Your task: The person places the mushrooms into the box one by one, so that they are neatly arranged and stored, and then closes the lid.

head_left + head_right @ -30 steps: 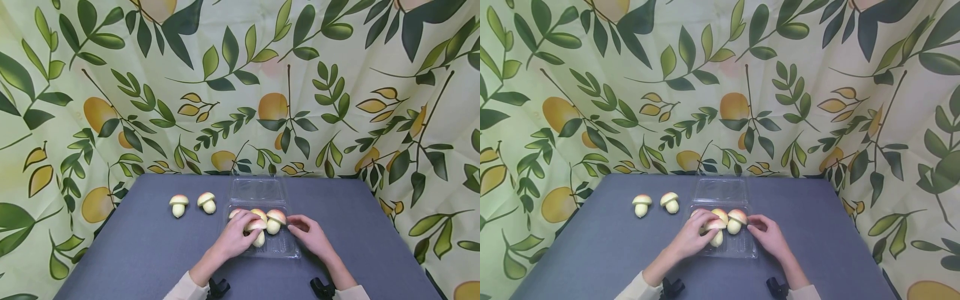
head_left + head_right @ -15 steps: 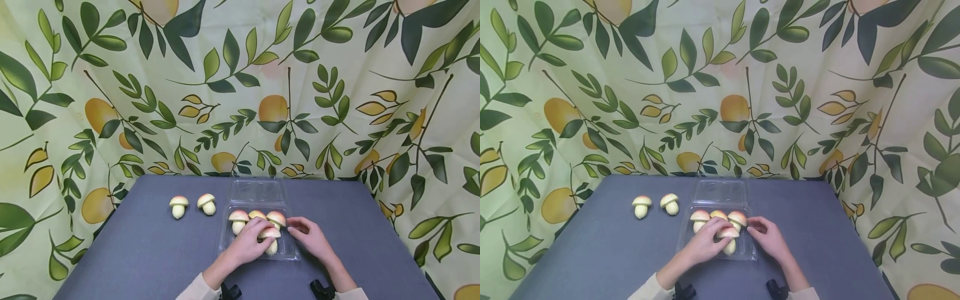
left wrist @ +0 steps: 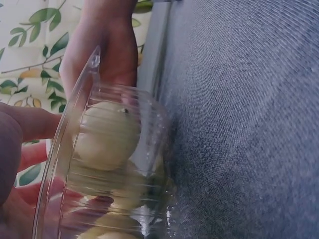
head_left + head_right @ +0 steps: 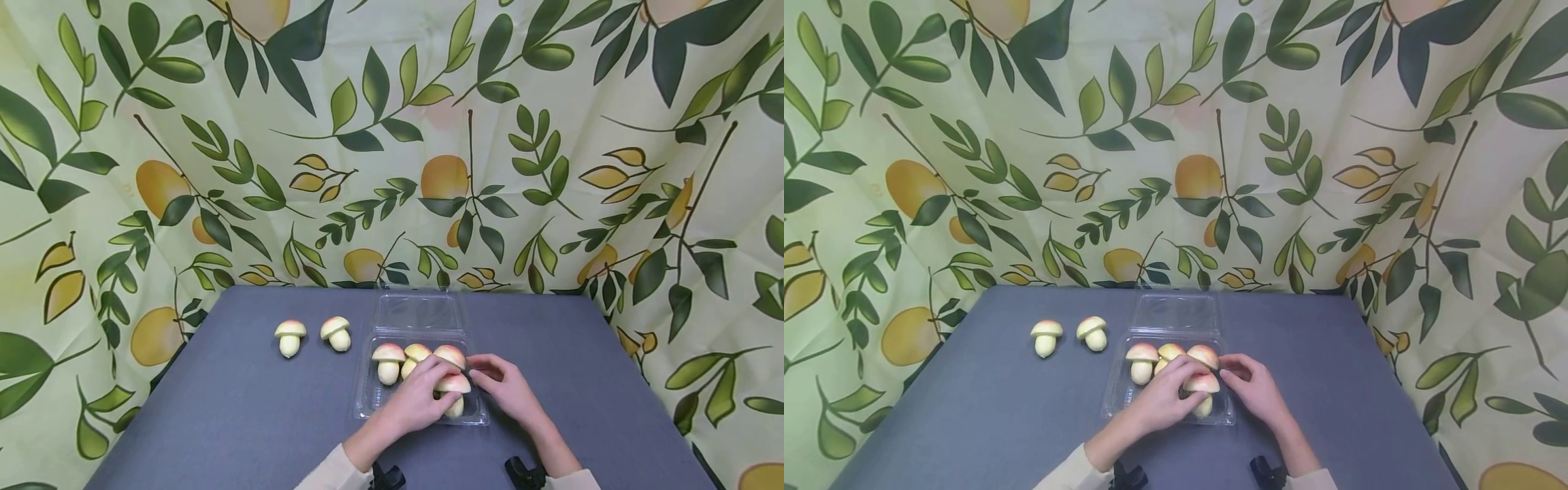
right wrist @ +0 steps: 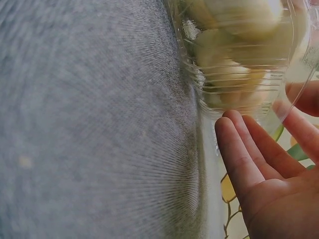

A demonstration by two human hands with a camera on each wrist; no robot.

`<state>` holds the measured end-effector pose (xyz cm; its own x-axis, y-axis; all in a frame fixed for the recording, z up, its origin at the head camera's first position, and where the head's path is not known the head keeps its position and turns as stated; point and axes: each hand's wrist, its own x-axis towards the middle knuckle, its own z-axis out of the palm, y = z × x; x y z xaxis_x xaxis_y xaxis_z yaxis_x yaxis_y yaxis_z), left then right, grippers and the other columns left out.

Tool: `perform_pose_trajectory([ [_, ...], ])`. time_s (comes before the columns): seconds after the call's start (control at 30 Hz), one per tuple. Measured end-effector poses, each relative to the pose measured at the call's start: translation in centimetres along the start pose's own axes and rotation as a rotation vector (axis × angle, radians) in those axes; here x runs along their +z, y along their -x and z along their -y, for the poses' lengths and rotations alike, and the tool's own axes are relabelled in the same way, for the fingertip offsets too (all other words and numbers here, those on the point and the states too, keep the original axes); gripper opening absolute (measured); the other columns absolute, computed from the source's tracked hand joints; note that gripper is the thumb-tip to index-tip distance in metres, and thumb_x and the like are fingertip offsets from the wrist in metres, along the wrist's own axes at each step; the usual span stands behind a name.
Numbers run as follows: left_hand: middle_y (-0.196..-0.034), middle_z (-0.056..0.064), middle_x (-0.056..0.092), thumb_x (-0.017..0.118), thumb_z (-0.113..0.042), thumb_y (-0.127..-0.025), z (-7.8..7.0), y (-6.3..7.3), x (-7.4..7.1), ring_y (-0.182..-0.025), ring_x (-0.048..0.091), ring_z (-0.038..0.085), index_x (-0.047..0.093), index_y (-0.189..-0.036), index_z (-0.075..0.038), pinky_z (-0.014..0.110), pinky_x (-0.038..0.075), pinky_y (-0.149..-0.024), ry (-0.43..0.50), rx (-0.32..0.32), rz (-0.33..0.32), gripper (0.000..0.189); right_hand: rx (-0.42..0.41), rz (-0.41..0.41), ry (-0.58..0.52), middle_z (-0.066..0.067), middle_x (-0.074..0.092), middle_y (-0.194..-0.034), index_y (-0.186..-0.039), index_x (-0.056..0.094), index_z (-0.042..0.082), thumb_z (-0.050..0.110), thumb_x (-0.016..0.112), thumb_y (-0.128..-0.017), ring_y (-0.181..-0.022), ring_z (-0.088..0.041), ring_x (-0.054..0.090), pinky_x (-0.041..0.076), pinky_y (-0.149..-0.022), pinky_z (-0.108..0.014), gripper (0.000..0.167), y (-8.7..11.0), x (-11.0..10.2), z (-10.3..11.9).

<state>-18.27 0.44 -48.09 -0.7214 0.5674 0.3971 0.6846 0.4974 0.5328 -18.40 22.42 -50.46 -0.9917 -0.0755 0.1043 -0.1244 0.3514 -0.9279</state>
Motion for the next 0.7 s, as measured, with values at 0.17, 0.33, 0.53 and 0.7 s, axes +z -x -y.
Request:
perform_pose_trajectory([
  [0.17, -0.119, -0.001, 0.062, 0.075, -0.019, -0.092, 0.00, 0.00, 0.20, -0.111, 0.057, 0.009, 0.068, -0.120, -0.013, 0.023, 0.047, -0.098, -0.002, 0.012, 0.015, 0.029, 0.007, 0.014, -0.041, -0.015, 0.069, -0.122, -0.125, 0.068, 0.001, 0.014, 0.070, -0.097, -0.106, -0.017, 0.067, 0.052, -0.088, -0.024, 0.031, -0.08, -0.04, -0.20],
  [0.33, -0.122, -0.001, 0.062, 0.070, -0.023, -0.096, 0.19, 0.08, 0.25, -0.114, 0.057, 0.009, 0.067, -0.122, -0.012, 0.025, 0.047, -0.100, -0.002, 0.000, 0.032, 0.029, 0.010, 0.021, -0.054, -0.015, 0.069, -0.122, -0.125, 0.068, 0.001, 0.012, 0.070, -0.097, -0.105, -0.017, 0.067, 0.052, -0.088, -0.023, 0.030, -0.09, -0.03, -0.20],
  [0.53, -0.125, -0.002, 0.061, 0.070, -0.022, -0.095, 0.25, 0.17, 0.06, -0.119, 0.056, 0.010, 0.066, -0.125, -0.012, 0.026, 0.046, -0.103, -0.002, -0.005, 0.063, 0.031, 0.020, 0.030, -0.061, -0.016, 0.068, -0.123, -0.126, 0.067, 0.001, 0.014, 0.069, -0.098, -0.107, -0.020, 0.066, 0.053, -0.088, -0.023, 0.031, -0.10, -0.03, -0.22],
  [0.7, -0.125, 0.000, 0.061, 0.072, -0.021, -0.095, 0.06, 0.04, -0.06, -0.119, 0.056, 0.011, 0.066, -0.126, -0.012, 0.025, 0.046, -0.103, -0.030, 0.011, 0.075, 0.033, 0.018, 0.024, -0.046, -0.016, 0.068, -0.123, -0.126, 0.067, 0.000, 0.014, 0.069, -0.098, -0.107, -0.021, 0.066, 0.053, -0.087, -0.024, 0.031, -0.02, -0.13, -0.32],
])
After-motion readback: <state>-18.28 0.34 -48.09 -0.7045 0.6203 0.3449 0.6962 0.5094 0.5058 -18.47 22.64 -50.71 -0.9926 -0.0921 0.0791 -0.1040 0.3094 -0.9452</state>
